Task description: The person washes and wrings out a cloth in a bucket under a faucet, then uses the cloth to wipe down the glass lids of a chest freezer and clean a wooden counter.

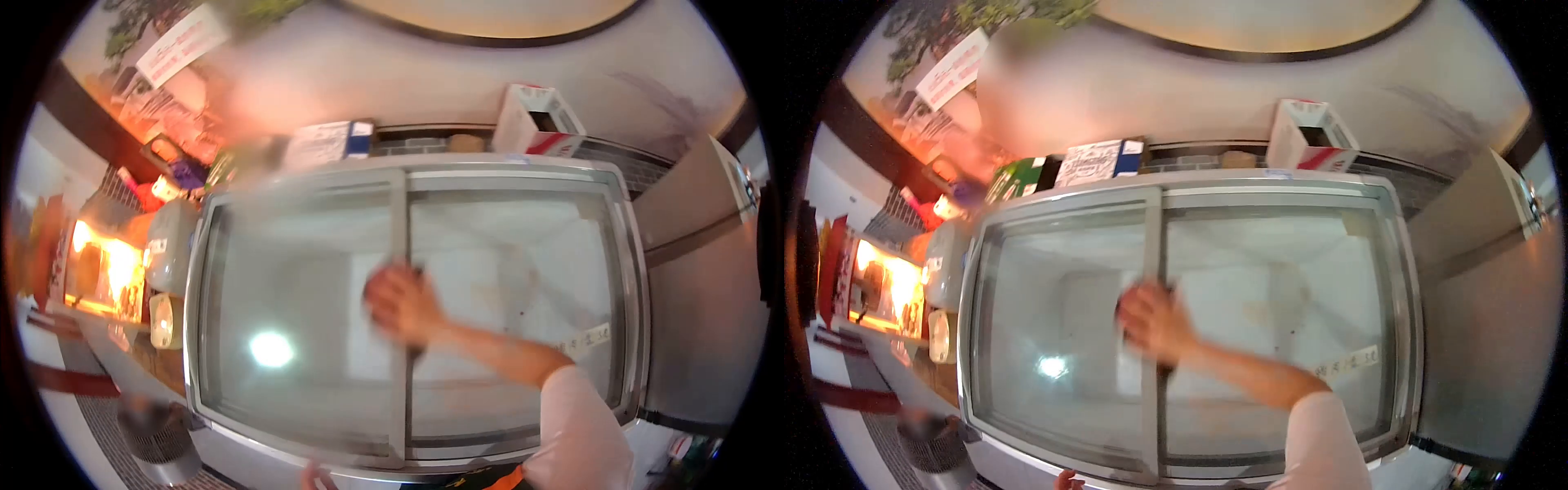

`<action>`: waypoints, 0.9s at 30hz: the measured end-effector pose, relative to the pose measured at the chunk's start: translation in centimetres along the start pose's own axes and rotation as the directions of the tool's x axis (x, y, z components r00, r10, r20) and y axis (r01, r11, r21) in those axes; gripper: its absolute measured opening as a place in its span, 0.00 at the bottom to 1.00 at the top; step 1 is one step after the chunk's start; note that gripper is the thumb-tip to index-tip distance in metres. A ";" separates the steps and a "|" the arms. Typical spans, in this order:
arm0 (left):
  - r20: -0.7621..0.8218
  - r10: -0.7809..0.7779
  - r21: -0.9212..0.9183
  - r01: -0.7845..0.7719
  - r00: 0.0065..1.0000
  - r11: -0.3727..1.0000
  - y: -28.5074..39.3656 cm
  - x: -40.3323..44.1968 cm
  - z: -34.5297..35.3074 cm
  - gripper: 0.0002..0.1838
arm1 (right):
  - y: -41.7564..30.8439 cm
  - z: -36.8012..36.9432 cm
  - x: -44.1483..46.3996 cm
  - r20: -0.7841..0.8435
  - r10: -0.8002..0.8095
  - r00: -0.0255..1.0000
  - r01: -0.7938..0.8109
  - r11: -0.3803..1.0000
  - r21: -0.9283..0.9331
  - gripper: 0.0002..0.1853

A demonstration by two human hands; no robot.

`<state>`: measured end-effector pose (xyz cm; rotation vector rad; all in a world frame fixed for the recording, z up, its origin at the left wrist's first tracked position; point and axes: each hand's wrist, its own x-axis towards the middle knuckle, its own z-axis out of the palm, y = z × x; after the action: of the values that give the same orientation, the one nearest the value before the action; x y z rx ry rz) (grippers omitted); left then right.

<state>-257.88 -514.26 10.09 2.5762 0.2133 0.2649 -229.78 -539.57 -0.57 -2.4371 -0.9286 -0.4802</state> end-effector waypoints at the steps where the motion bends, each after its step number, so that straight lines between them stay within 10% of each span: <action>1: -0.019 -0.084 0.034 0.085 0.996 0.996 -0.3 -0.8 -0.3 0.12 | 5.0 -0.2 3.7 -0.135 0.102 0.986 -0.120 0.984 -0.134 0.17; 2: -0.041 -0.163 0.069 0.165 0.986 0.984 -0.5 -1.5 -0.8 0.12 | 6.5 -4.8 8.4 -0.021 0.417 0.909 -0.402 0.860 -0.315 0.18; 4: -0.067 -0.167 0.160 0.176 0.984 0.971 -1.1 -2.5 -1.6 0.13 | 15.4 -0.5 10.2 -0.261 0.312 0.913 -0.385 0.871 -0.305 0.20; 9: -0.110 -0.215 0.173 0.232 0.970 0.957 -1.9 -3.6 -2.7 0.14 | 2.9 0.7 4.5 -0.130 0.336 0.933 -0.354 0.920 -0.168 0.19; 12: -0.032 -0.321 0.089 0.322 0.947 0.942 -3.1 -0.9 -3.3 0.13 | -12.2 -3.0 -5.6 0.311 0.148 0.939 -0.103 0.982 -0.156 0.21; 14: -0.016 -0.251 0.029 0.251 0.968 0.968 -5.2 1.0 -3.0 0.16 | -19.1 -5.9 -10.2 0.666 -0.049 0.744 0.099 0.994 -0.038 0.23; 16: -0.081 -0.540 -0.726 0.321 0.838 0.608 -13.8 -0.5 2.6 0.10 | -19.4 -3.4 -15.0 0.462 -0.281 0.841 0.204 0.956 0.209 0.19; 17: 0.101 -0.240 0.059 0.235 0.965 0.970 -8.4 4.9 -2.4 0.11 | -18.4 -2.7 -14.4 0.409 -0.286 0.867 0.194 0.948 0.251 0.19; 20: 0.102 -0.212 -0.402 0.235 0.972 0.885 -11.7 7.4 -3.0 0.12 | -9.9 -0.8 -4.1 0.279 0.069 0.958 -0.031 0.990 -0.141 0.19; 23: 0.105 -0.004 -0.158 0.021 0.994 0.987 -18.2 10.3 -4.6 0.12 | -1.2 2.0 8.4 -0.160 0.508 0.846 -0.525 0.746 -0.409 0.20; 24: 0.108 0.003 -0.165 0.015 0.994 0.986 -20.3 11.3 -5.5 0.12 | 1.5 4.6 12.2 -0.405 0.405 0.820 -0.571 0.635 -0.520 0.18; 26: -0.039 0.018 -0.041 -0.020 0.999 0.999 -24.3 12.7 -7.2 0.11 | -0.6 7.8 21.8 -0.227 0.607 0.761 -0.641 0.651 -0.407 0.15; 27: -0.228 -0.022 -0.173 -0.018 0.973 0.985 -28.0 12.5 -6.2 0.12 | -2.5 12.8 25.1 -0.405 0.340 0.849 -0.470 0.837 -0.281 0.12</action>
<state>-249.98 -485.01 2.35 2.3698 0.2643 0.5573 -211.82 -517.75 1.71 -2.6587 -0.1549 -0.9468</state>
